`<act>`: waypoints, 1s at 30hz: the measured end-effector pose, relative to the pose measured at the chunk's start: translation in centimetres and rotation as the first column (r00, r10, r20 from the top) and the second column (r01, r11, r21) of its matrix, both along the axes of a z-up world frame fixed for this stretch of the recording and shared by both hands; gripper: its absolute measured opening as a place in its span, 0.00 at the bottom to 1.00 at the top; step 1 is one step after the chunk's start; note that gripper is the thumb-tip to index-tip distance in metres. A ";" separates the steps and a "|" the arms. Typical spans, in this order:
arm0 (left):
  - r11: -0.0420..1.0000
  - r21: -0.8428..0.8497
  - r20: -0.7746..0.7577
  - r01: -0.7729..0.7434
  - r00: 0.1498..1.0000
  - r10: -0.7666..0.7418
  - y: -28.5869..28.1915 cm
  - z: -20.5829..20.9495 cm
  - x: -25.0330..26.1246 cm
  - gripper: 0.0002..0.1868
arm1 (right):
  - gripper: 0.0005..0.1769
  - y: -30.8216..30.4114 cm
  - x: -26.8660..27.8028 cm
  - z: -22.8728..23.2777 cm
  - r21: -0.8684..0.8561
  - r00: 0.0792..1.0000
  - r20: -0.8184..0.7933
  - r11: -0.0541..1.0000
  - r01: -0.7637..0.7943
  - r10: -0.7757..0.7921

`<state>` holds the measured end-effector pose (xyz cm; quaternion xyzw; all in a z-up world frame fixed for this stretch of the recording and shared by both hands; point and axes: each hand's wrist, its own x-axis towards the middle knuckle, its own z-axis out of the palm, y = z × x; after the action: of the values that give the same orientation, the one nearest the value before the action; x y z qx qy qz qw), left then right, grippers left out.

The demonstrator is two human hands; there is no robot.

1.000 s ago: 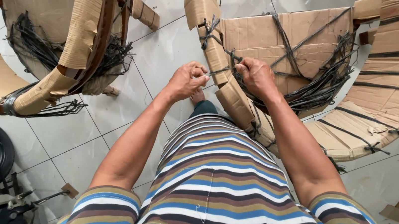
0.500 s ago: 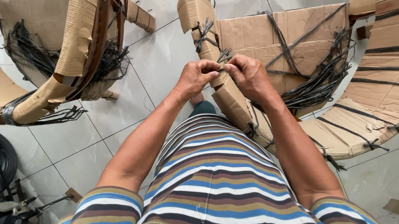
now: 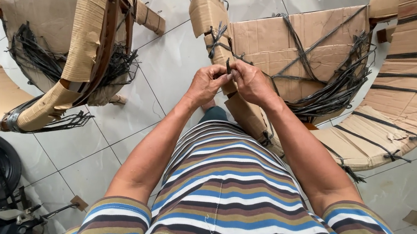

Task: Wrapping a wooden chair frame with protective cardboard and securing it with plastic ties

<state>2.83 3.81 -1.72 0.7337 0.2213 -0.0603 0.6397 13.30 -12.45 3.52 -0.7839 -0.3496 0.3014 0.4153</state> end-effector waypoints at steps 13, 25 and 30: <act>0.993 0.047 -0.043 -0.107 0.993 0.109 -0.3 3.0 -0.3 0.15 | 0.06 1.1 -2.8 -2.1 0.070 0.948 -0.102 0.949 0.308 -0.301; 0.884 0.467 0.100 0.002 0.993 -0.056 -2.0 2.8 -0.9 0.24 | 0.03 1.2 -3.6 -3.8 0.194 0.921 0.097 0.915 0.354 -0.377; 0.929 0.366 0.068 0.044 0.995 -0.074 -1.2 3.4 -0.6 0.27 | 0.07 0.2 -3.0 -4.4 0.217 0.917 0.359 0.971 0.100 -0.175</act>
<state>2.19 2.57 1.65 0.8477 0.1807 -0.0079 0.4987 10.34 -12.25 -0.87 -0.8054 -0.3941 0.0801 0.4354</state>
